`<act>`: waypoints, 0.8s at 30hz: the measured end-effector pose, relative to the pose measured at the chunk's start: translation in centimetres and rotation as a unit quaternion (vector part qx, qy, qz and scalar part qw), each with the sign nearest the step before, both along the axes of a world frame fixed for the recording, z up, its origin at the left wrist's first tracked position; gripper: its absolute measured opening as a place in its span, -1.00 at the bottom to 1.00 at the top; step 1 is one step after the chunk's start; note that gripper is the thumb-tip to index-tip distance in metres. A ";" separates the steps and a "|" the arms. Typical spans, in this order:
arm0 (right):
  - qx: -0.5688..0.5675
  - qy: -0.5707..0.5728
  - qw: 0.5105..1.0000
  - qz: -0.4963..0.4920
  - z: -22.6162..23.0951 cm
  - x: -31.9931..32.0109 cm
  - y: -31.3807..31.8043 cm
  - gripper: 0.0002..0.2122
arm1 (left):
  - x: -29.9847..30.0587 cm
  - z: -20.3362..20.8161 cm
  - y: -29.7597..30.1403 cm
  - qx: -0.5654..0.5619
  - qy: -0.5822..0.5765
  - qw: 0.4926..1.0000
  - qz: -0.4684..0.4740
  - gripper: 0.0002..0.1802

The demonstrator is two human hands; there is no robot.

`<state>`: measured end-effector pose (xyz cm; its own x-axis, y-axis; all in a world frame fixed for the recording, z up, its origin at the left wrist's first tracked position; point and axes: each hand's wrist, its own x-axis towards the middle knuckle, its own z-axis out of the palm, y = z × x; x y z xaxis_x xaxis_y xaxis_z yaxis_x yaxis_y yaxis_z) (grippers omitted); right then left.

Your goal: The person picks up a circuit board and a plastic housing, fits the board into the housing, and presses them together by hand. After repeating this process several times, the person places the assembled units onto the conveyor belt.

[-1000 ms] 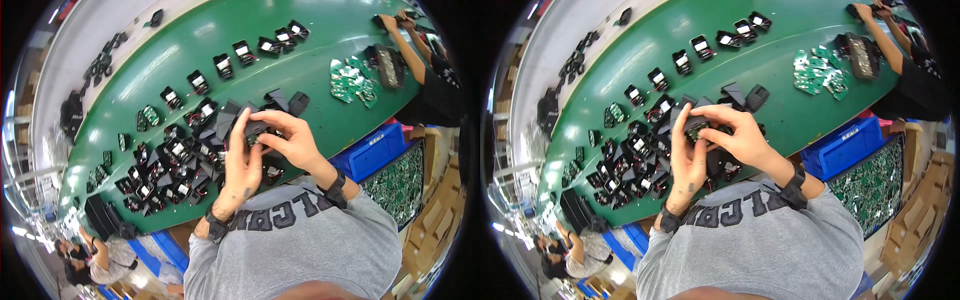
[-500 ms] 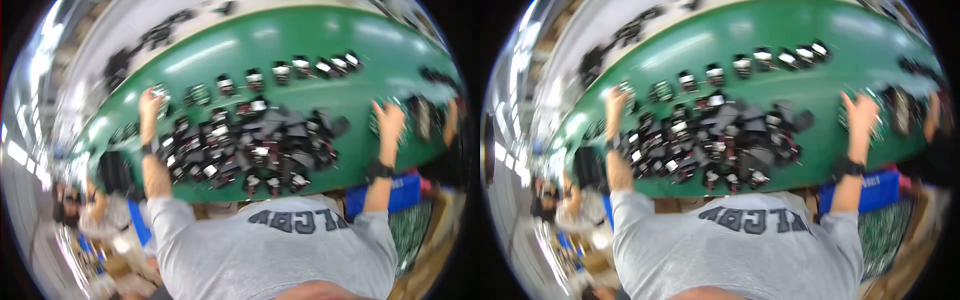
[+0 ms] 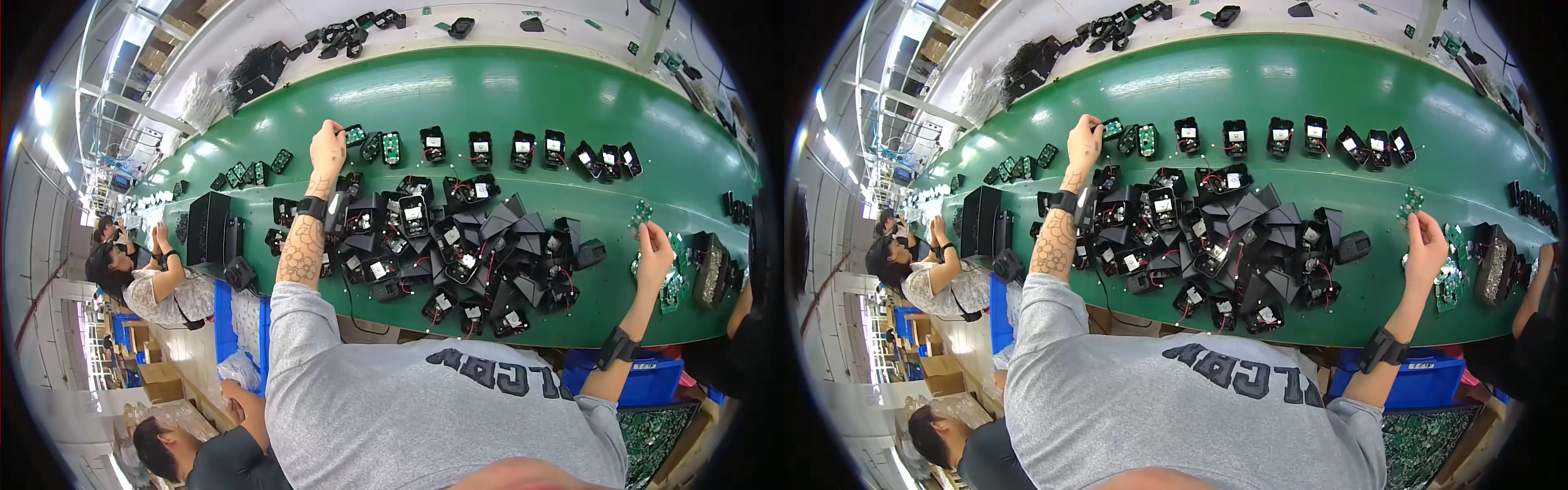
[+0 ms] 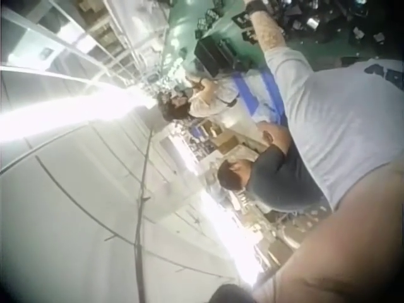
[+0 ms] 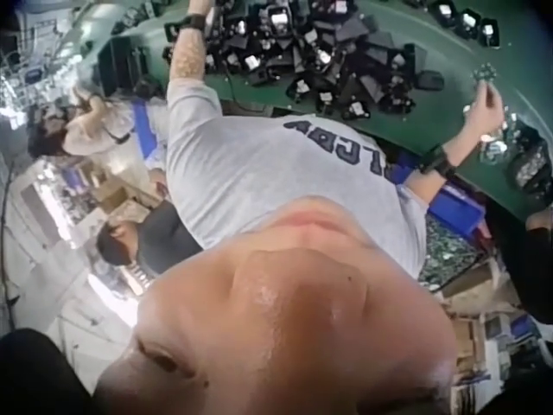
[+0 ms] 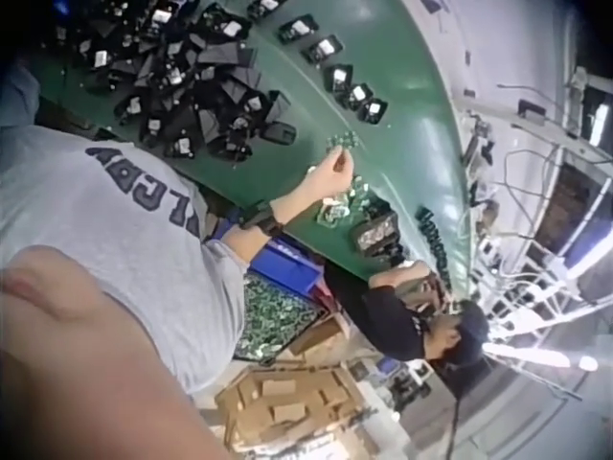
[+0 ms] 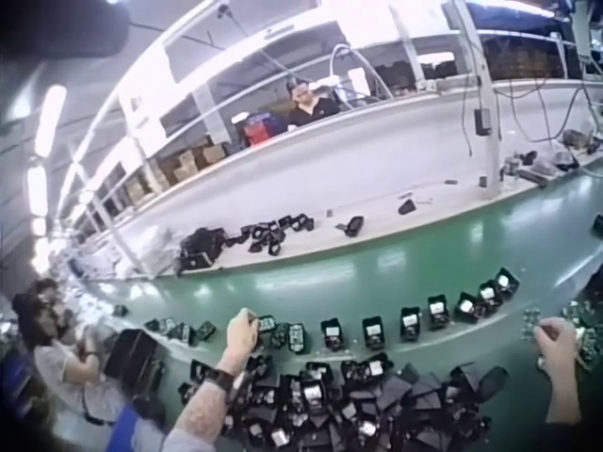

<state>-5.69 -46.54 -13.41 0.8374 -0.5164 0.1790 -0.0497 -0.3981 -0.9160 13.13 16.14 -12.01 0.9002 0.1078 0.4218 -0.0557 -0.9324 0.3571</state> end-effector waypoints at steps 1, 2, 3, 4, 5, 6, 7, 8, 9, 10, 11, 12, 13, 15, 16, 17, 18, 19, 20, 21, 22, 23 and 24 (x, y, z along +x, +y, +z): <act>0.043 0.006 0.999 0.006 0.7 -0.1 1.1 -0.77 | 0.1 -0.1 -0.2 0.020 -0.025 0.999 0.011 -0.83; 0.043 0.007 0.999 0.004 1.3 -0.5 2.2 -0.77 | 0.2 -0.1 -0.6 0.040 -0.049 0.998 0.020 -0.83; 0.055 -0.007 0.998 0.007 1.8 -0.9 3.3 -0.77 | 0.0 -0.1 -0.9 0.122 -0.003 0.992 0.038 -0.83; 0.066 -0.023 0.997 0.010 2.2 -1.3 4.0 -0.77 | 0.0 -0.2 -0.5 0.122 -0.004 0.992 0.036 -0.83; 0.086 -0.023 0.996 0.019 2.1 -1.7 4.2 -0.78 | -0.1 -0.2 0.2 0.156 0.050 0.985 0.044 -0.83; 0.086 -0.025 0.996 0.018 2.0 -2.2 4.5 -0.78 | -0.1 -0.3 0.6 0.190 0.103 0.975 0.052 -0.83; 0.115 -0.019 0.993 0.018 1.7 -3.1 4.6 -0.76 | -0.4 0.7 -1.4 0.218 0.072 0.970 0.075 -0.81; 0.148 -0.017 0.989 0.025 2.0 -3.5 5.3 -0.73 | -0.9 1.3 -2.1 0.221 -0.042 0.973 0.058 -0.82; 0.195 -0.017 0.980 0.035 2.7 -3.8 6.4 -0.64 | -0.8 1.8 -3.1 0.185 -0.086 0.979 0.025 -0.81; 0.194 -0.017 0.980 0.029 3.4 -4.1 7.5 -0.64 | -1.1 2.7 -4.5 0.147 -0.128 0.981 -0.007 -0.81; 0.215 -0.009 0.975 0.059 3.9 -4.0 8.2 -0.59 | -0.9 2.8 -6.5 0.056 -0.056 0.995 -0.060 -0.80; 0.236 0.000 0.968 0.088 4.5 -3.8 9.2 -0.54 | -0.7 2.9 -8.7 -0.035 0.020 0.993 -0.113 -0.78; 0.258 -0.012 0.960 0.112 5.5 -3.7 10.4 -0.52 | -0.8 3.4 -10.8 -0.012 0.113 0.985 -0.126 -0.72; 0.284 -0.016 0.945 0.162 6.9 -3.1 12.5 -0.51 | -0.1 1.7 -11.6 0.073 0.103 0.982 -0.141 -0.68; 0.290 -0.007 0.939 0.184 7.1 -3.0 13.1 -0.51 | 0.2 0.9 -12.0 0.161 0.087 0.972 -0.149 -0.65; 0.292 -0.005 0.936 0.195 7.5 -2.9 13.5 -0.51 | 0.2 1.4 -13.1 0.136 0.104 0.971 -0.170 -0.58; 0.294 -0.002 0.933 0.206 7.8 -3.0 13.8 -0.52 | -0.5 1.6 -14.3 0.148 0.080 0.968 -0.189 -0.58; 0.305 -0.012 0.928 0.211 8.0 -3.0 14.2 -0.53 | -1.0 1.8 -14.9 0.083 0.136 0.967 -0.200 -0.58; 0.302 -0.012 0.931 0.203 8.2 -3.2 14.2 -0.53 | -1.1 1.8 -15.3 0.019 0.193 0.959 -0.208 -0.56; 0.299 -0.010 0.933 0.201 8.5 -3.4 14.1 -0.54 | -0.8 1.4 -15.5 0.017 0.195 0.957 -0.215 -0.56; 0.297 -0.007 0.933 0.204 8.6 -3.5 14.0 -0.54 | -0.9 1.6 -15.7 -0.030 0.182 0.958 -0.219 -0.56; 0.295 -0.010 0.931 0.215 8.5 -3.6 14.0 -0.55 | -1.1 1.7 -15.8 -0.077 0.168 0.958 -0.221 -0.55; 0.294 -0.008 0.931 0.217 8.6 -3.8 14.1 -0.55 | -1.3 1.9 -15.8 -0.161 0.187 0.955 -0.167 -0.61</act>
